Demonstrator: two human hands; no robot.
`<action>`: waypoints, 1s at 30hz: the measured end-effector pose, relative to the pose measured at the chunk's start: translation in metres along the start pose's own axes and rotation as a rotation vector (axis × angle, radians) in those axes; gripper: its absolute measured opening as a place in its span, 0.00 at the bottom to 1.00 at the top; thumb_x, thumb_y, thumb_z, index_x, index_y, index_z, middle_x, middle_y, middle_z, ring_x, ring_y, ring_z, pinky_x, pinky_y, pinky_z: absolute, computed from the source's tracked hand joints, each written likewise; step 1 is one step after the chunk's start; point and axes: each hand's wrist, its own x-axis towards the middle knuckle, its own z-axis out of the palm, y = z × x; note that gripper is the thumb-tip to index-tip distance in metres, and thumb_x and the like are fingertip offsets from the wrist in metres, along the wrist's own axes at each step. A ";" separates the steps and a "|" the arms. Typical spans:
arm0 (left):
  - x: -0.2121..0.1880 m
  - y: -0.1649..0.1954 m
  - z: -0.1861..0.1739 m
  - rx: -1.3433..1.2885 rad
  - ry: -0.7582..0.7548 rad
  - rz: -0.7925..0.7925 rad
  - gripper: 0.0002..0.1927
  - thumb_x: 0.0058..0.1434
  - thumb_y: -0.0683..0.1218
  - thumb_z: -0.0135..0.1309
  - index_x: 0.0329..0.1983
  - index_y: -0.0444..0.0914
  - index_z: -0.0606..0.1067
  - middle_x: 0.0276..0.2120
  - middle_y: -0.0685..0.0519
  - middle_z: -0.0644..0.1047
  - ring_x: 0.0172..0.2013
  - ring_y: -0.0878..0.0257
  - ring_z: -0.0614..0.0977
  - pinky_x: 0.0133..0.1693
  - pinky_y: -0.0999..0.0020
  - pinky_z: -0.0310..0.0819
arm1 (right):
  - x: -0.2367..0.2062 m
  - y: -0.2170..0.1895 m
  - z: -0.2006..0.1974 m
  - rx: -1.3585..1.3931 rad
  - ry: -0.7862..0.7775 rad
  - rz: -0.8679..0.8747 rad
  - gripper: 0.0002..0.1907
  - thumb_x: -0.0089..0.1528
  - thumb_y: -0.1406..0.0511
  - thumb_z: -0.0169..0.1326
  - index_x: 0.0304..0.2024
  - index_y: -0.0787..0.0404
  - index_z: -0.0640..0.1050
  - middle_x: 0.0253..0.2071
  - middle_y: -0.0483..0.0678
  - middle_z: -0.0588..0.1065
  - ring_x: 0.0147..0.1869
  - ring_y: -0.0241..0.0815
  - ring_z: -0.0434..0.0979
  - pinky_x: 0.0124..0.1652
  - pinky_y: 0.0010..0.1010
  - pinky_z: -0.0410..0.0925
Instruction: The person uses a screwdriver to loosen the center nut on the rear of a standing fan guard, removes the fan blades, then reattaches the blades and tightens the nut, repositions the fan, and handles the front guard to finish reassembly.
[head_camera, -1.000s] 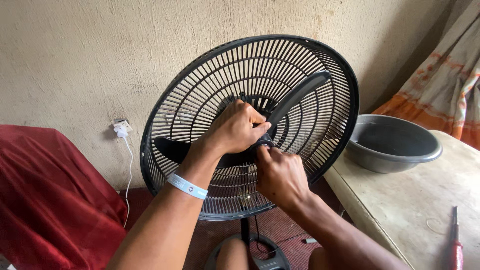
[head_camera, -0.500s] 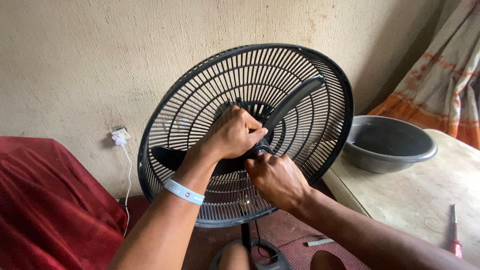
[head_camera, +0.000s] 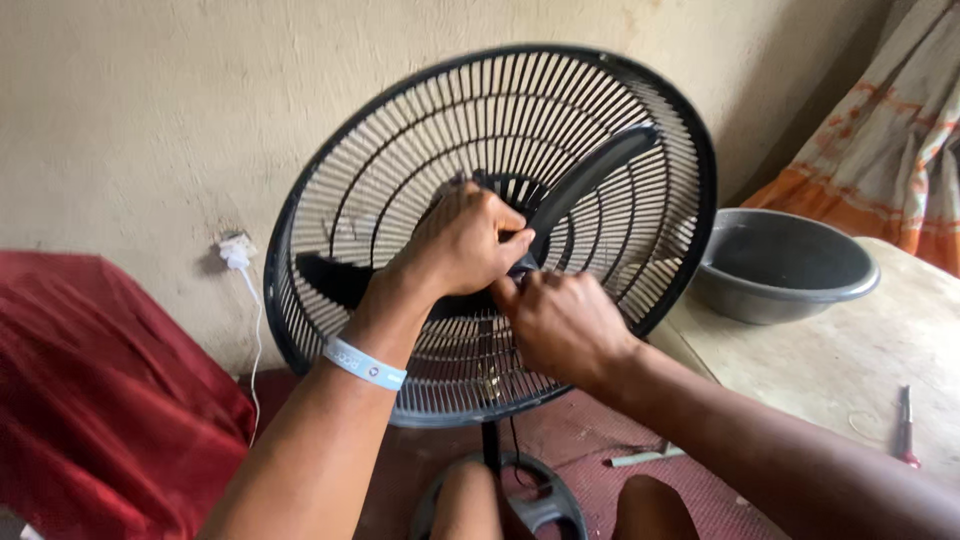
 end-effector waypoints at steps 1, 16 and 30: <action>-0.002 0.002 0.001 -0.003 0.001 -0.020 0.13 0.57 0.47 0.59 0.20 0.37 0.81 0.14 0.45 0.77 0.14 0.54 0.78 0.26 0.58 0.74 | -0.004 -0.001 -0.005 0.073 0.014 0.025 0.23 0.56 0.67 0.53 0.54 0.68 0.71 0.27 0.55 0.74 0.23 0.48 0.77 0.19 0.41 0.70; -0.024 0.080 0.048 -0.007 0.716 0.324 0.29 0.65 0.29 0.46 0.71 0.30 0.66 0.65 0.39 0.74 0.63 0.45 0.80 0.63 0.58 0.78 | -0.054 0.058 -0.043 0.418 0.461 0.376 0.05 0.50 0.68 0.58 0.29 0.60 0.82 0.26 0.55 0.79 0.29 0.56 0.80 0.34 0.44 0.73; 0.060 0.249 0.225 -0.716 0.433 0.432 0.26 0.54 0.31 0.48 0.58 0.30 0.76 0.51 0.37 0.81 0.49 0.45 0.85 0.52 0.58 0.81 | -0.251 0.167 -0.063 0.191 0.412 0.923 0.05 0.50 0.70 0.60 0.30 0.64 0.82 0.28 0.53 0.81 0.33 0.51 0.83 0.36 0.38 0.74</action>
